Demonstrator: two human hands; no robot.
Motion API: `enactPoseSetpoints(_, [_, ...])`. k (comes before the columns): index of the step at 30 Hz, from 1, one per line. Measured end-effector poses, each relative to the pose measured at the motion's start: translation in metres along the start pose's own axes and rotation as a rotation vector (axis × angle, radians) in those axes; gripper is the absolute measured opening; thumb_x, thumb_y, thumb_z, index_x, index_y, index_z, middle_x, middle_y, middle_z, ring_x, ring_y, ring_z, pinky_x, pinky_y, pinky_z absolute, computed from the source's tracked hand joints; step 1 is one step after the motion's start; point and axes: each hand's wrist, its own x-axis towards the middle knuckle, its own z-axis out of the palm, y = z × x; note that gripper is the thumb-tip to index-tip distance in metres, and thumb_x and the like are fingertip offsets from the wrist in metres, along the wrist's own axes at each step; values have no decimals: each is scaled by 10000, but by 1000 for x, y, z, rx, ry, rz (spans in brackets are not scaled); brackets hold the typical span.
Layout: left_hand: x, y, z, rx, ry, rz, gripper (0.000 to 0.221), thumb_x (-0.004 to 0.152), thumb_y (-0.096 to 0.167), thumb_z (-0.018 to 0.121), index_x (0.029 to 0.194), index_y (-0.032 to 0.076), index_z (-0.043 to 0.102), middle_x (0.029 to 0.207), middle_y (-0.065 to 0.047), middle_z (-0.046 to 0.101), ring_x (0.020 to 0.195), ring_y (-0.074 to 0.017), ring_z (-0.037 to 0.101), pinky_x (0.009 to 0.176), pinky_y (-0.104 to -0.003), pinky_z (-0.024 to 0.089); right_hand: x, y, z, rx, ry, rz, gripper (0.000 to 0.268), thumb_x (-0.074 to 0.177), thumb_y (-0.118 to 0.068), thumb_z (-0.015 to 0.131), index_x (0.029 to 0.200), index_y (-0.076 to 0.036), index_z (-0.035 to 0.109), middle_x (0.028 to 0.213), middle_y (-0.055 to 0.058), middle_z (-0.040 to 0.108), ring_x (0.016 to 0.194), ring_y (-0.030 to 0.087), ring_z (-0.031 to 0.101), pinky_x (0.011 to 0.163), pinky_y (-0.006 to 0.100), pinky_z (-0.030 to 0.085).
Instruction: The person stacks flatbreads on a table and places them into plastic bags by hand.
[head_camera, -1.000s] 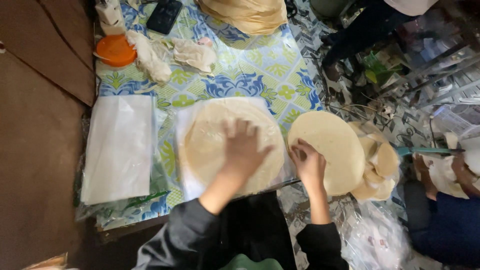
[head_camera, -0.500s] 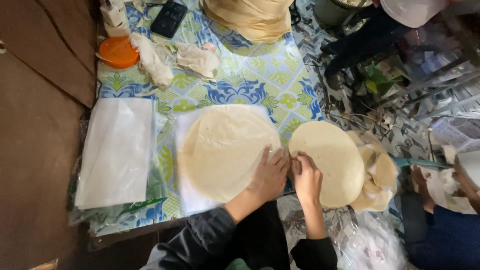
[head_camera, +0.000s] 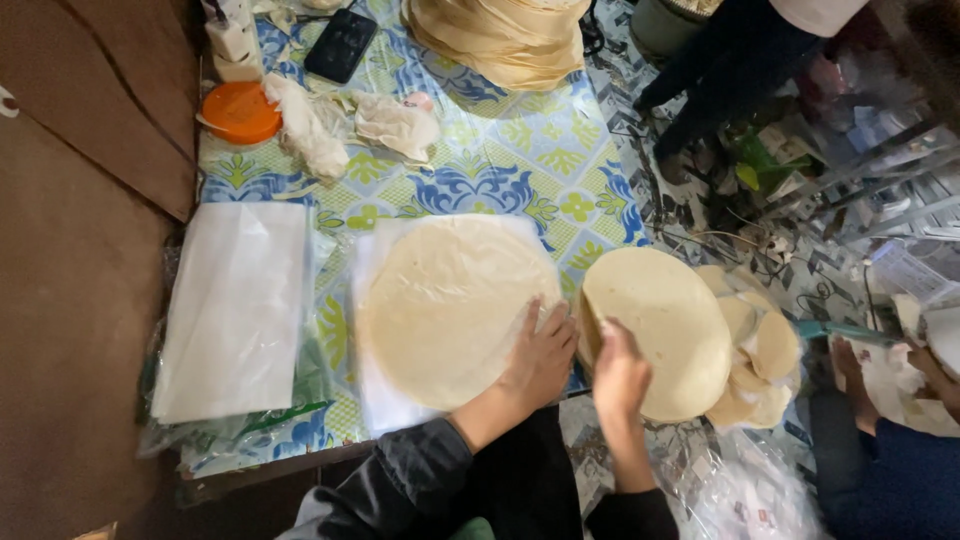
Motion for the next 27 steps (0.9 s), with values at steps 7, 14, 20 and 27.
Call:
enactPoseSetpoints(7, [-4,2,-1,68,48,9,550,909,325,572,1385,51,607,1441,-91,551,1487,-334,328,1213,-653,158,12,109,3,645,-128,621,137,1010,-84,727,1094,20,758,905,71,691,803,121,576,725,255,463])
enactPoseSetpoints(14, [-7,0,-9,3,54,-2,625,879,343,586,1448,88,548,1459,-90,537,1483,-326,311,1212,-647,140,12,86,3,845,-482,600,175,885,-46,772,1022,63,765,899,60,747,818,112,641,729,247,502])
enactPoseSetpoints(20, [-3,0,-8,-30,61,-4,690,848,356,611,1502,159,511,1461,-115,519,1456,-335,315,1195,-651,128,6,96,-3,895,-604,423,214,900,-5,702,1103,54,735,983,43,757,907,99,683,821,239,536])
enactPoseSetpoints(27, [-6,1,-3,-61,2,-1,582,866,328,628,1422,161,593,1514,-108,496,1517,-343,270,1215,-664,101,3,91,-3,779,-353,581,210,937,-16,675,1134,21,736,948,25,742,857,93,656,760,232,523])
